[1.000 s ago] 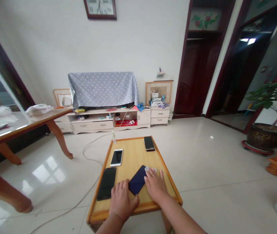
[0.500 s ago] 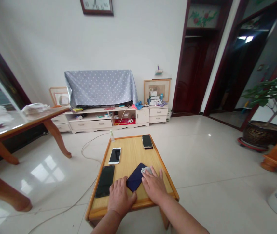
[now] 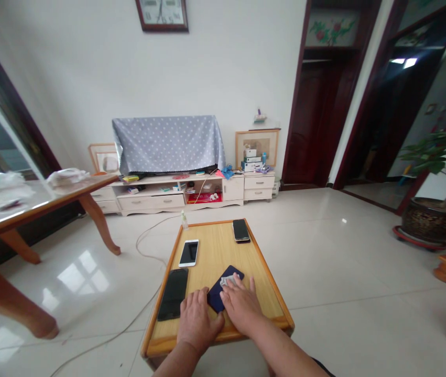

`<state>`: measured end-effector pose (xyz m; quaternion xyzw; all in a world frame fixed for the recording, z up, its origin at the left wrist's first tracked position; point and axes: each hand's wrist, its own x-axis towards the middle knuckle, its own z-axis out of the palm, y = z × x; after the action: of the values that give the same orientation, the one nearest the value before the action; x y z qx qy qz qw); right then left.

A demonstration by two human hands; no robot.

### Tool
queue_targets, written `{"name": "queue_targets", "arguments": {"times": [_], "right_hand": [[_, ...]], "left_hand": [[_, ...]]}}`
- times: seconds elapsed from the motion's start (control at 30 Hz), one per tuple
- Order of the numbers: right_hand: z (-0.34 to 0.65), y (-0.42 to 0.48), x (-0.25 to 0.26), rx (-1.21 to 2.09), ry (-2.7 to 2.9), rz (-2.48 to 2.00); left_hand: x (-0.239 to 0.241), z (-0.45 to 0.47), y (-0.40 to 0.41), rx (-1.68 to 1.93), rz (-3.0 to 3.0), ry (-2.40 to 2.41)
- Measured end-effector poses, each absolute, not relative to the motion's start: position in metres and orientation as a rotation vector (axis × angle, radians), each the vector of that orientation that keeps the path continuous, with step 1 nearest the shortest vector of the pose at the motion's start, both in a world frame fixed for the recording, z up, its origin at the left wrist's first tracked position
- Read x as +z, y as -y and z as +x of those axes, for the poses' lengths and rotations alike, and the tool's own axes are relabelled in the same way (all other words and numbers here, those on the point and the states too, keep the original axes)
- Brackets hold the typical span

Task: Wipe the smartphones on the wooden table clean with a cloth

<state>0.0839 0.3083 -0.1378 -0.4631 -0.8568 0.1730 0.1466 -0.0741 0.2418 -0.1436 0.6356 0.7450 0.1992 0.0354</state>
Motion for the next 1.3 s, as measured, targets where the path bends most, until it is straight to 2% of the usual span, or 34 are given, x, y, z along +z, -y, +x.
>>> {"name": "queue_targets", "arguments": {"times": [0.1,0.3,0.5,0.7,0.9,1.13,1.3], "right_hand": [[0.075,-0.313,-0.14,0.517,2.548,-1.214],[0.065,-0.337,-0.135,0.459,2.412,-1.47],[0.047,-0.325,-0.139,0.541,2.611,-1.016],[0.057,-0.341,-0.142,0.46,2.424,-1.454],[0.068,-0.308,-0.149,0.559,2.576,-1.128],[0.098,-0.312,-0.155,0.43,2.315,-1.539],[0.1,-0.285,-0.159,0.488,2.464,-1.243]], "left_hand": [[-0.143,-0.075,-0.242,0.642,1.95,-2.298],[-0.142,-0.075,-0.241,0.578,1.945,-2.297],[-0.143,-0.076,-0.242,0.624,1.938,-2.279],[-0.141,-0.076,-0.241,0.597,1.931,-2.285],[-0.138,-0.075,-0.241,0.563,1.931,-2.299],[-0.134,-0.071,-0.241,0.469,1.939,-2.307],[-0.135,-0.063,-0.244,0.471,1.947,-2.339]]}}
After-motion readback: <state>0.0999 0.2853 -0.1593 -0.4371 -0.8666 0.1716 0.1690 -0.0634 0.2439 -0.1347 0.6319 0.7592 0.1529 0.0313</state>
